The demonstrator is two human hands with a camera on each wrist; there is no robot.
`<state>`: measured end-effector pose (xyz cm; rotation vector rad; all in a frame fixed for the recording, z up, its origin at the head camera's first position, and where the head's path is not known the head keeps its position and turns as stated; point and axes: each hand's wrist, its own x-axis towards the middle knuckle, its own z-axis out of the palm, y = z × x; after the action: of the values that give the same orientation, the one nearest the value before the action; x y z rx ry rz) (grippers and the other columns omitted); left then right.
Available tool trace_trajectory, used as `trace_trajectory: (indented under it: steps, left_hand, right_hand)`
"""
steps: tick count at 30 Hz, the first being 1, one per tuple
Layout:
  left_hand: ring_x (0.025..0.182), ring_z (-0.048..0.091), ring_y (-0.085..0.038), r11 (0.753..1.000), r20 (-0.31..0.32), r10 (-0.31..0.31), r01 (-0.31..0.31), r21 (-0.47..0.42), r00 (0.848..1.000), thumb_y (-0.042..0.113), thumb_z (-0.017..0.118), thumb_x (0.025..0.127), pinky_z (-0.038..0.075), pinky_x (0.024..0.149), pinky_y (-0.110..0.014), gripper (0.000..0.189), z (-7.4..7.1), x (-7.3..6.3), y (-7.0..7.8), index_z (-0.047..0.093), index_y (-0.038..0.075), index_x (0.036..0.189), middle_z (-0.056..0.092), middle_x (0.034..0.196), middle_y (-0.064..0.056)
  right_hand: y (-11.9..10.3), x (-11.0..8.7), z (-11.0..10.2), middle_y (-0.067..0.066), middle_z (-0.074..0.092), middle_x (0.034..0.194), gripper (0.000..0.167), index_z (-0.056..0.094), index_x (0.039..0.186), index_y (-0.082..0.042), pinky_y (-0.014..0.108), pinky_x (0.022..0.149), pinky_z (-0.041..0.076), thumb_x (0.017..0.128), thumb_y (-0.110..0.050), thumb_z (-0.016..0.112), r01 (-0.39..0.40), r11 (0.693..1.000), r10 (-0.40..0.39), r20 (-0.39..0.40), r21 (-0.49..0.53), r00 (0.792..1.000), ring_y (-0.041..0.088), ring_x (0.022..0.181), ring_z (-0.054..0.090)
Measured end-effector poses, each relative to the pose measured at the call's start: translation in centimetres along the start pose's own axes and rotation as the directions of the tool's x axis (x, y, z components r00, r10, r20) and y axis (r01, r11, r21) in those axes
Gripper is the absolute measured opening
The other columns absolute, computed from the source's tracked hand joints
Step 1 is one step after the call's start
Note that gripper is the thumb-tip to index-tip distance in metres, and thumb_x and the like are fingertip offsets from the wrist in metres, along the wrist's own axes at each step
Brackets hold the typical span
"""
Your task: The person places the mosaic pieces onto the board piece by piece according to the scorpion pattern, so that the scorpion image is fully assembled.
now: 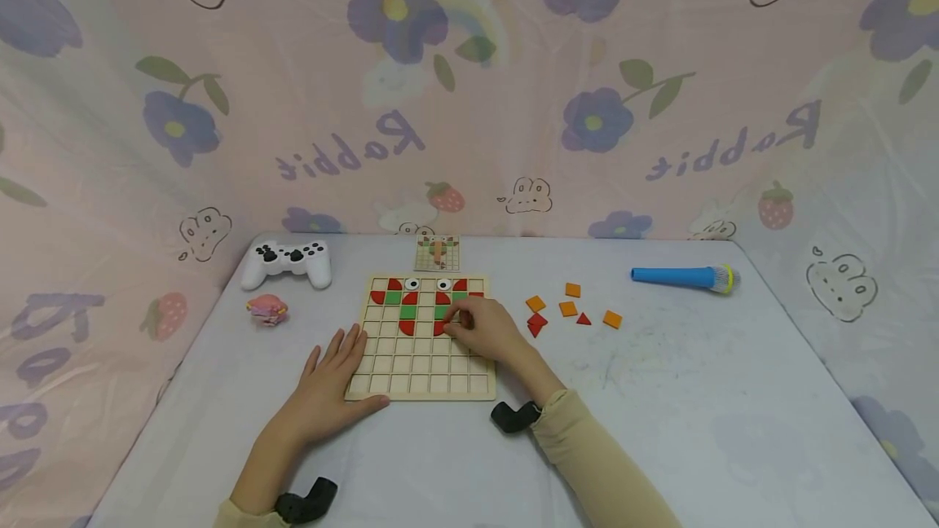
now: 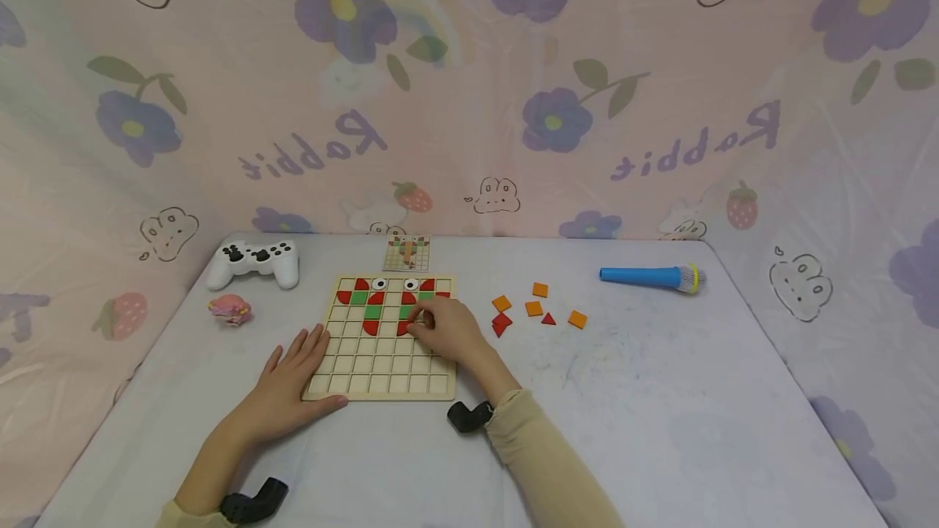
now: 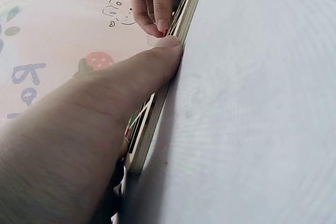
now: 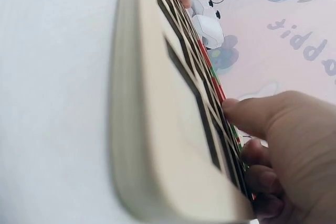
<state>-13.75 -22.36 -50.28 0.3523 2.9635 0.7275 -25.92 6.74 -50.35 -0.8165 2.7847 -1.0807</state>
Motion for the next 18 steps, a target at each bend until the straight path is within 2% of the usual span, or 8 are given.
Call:
trace_trajectory:
  steps: [7,10,18]
  left_hand:
    - [0.163,0.010,-0.045,1.000,0.006,-0.007,0.007,0.000,1.000,0.070,0.071,0.089,0.004,0.126,-0.071,0.115,-0.02,0.08,0.06,0.025,0.000,0.167,0.017,0.176,-0.019]
    - [0.162,0.011,-0.046,1.000,0.003,-0.004,0.004,0.005,1.000,0.070,0.071,0.089,0.005,0.126,-0.071,0.114,-0.07,0.10,0.10,0.026,-0.001,0.167,0.018,0.175,-0.020]
    - [0.162,0.011,-0.046,1.000,0.002,-0.002,0.002,0.009,1.000,0.070,0.071,0.089,0.005,0.126,-0.071,0.114,-0.01,0.05,-0.03,0.027,-0.001,0.166,0.019,0.175,-0.020]
  right_hand:
    - [-0.22,0.12,-0.26,-0.006,0.054,0.074,0.045,0.067,0.137,-0.008,0.023,0.059,0.035,0.097,-0.026,0.079,-0.033,0.999,0.033,0.004,0.009,0.999,0.006,0.063,0.046]
    - [-0.43,0.18,-0.42,-0.006,0.053,0.073,0.054,0.063,0.146,-0.007,0.023,0.058,0.034,0.098,-0.026,0.077,-0.033,0.999,0.033,0.015,-0.007,0.999,0.006,0.063,0.045]
    - [-0.55,0.26,-0.35,-0.005,0.053,0.073,0.052,0.065,0.144,-0.005,0.022,0.057,0.033,0.099,-0.026,0.076,-0.032,0.999,0.033,0.031,-0.017,0.999,0.007,0.063,0.045]
